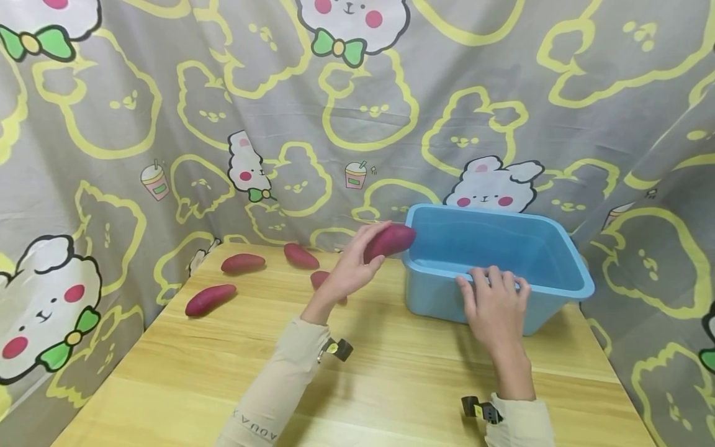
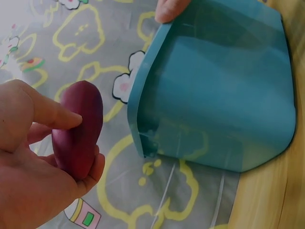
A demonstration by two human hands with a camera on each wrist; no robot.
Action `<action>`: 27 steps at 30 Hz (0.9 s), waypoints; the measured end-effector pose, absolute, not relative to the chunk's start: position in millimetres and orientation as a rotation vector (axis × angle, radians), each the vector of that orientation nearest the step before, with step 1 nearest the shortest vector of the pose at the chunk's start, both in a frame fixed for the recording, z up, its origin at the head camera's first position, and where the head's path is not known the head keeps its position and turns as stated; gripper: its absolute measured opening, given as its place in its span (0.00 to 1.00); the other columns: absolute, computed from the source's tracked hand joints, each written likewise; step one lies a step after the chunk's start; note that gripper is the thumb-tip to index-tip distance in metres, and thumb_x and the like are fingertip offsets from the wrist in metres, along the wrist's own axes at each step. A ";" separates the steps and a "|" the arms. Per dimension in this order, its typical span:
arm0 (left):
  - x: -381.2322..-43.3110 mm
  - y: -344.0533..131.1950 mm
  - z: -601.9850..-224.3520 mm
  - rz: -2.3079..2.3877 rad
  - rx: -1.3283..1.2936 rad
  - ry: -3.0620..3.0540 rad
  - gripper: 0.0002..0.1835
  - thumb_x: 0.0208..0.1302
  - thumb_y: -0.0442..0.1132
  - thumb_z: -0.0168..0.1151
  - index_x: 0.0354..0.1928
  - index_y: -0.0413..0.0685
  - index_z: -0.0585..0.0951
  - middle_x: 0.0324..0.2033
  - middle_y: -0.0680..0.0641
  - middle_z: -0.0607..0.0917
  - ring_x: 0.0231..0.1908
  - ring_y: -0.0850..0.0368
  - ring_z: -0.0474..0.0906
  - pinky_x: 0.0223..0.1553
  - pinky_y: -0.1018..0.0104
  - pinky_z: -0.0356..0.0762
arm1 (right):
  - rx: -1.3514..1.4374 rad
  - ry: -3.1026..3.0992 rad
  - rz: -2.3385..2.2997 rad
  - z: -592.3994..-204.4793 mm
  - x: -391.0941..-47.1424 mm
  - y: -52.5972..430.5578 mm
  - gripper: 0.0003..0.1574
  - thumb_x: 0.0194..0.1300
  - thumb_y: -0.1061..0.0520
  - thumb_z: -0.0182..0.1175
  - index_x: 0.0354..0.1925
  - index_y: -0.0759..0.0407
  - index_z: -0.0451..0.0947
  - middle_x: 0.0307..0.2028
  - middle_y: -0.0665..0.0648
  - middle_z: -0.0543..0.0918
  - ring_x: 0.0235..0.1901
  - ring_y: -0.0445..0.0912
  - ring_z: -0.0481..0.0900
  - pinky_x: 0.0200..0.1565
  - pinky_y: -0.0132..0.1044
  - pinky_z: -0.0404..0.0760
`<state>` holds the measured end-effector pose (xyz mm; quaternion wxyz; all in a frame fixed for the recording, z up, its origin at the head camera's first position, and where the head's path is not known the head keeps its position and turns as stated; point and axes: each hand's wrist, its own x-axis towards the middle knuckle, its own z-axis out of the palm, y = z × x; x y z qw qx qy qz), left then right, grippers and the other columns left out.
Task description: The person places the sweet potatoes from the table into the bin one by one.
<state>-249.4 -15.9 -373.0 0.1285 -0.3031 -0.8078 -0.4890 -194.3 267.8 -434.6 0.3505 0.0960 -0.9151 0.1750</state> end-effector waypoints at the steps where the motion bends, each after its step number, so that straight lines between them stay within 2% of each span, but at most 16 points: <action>1: -249.7 -14.7 -372.8 -1.424 -0.882 -2.349 0.35 0.66 0.25 0.61 0.74 0.48 0.69 0.64 0.41 0.72 0.60 0.46 0.71 0.56 0.56 0.76 | 0.247 -2.370 0.451 -434.7 -194.3 268.0 0.19 0.75 0.48 0.59 0.48 0.64 0.80 0.45 0.69 0.78 0.48 0.67 0.68 0.59 0.71 0.54; 18: -251.8 7.0 -366.5 -1.410 -0.893 -2.334 0.32 0.67 0.26 0.64 0.73 0.47 0.71 0.63 0.41 0.73 0.61 0.47 0.71 0.59 0.61 0.75 | 0.240 -2.387 0.458 -433.5 -196.2 264.0 0.20 0.75 0.47 0.59 0.49 0.63 0.80 0.46 0.68 0.78 0.49 0.66 0.68 0.59 0.70 0.54; 27: -255.4 25.1 -369.2 -1.424 -0.875 -2.319 0.30 0.69 0.30 0.65 0.72 0.48 0.73 0.64 0.43 0.75 0.58 0.50 0.74 0.54 0.67 0.76 | 0.241 -2.377 0.450 -434.5 -194.8 267.0 0.20 0.75 0.47 0.59 0.49 0.63 0.80 0.45 0.67 0.78 0.49 0.65 0.69 0.60 0.69 0.54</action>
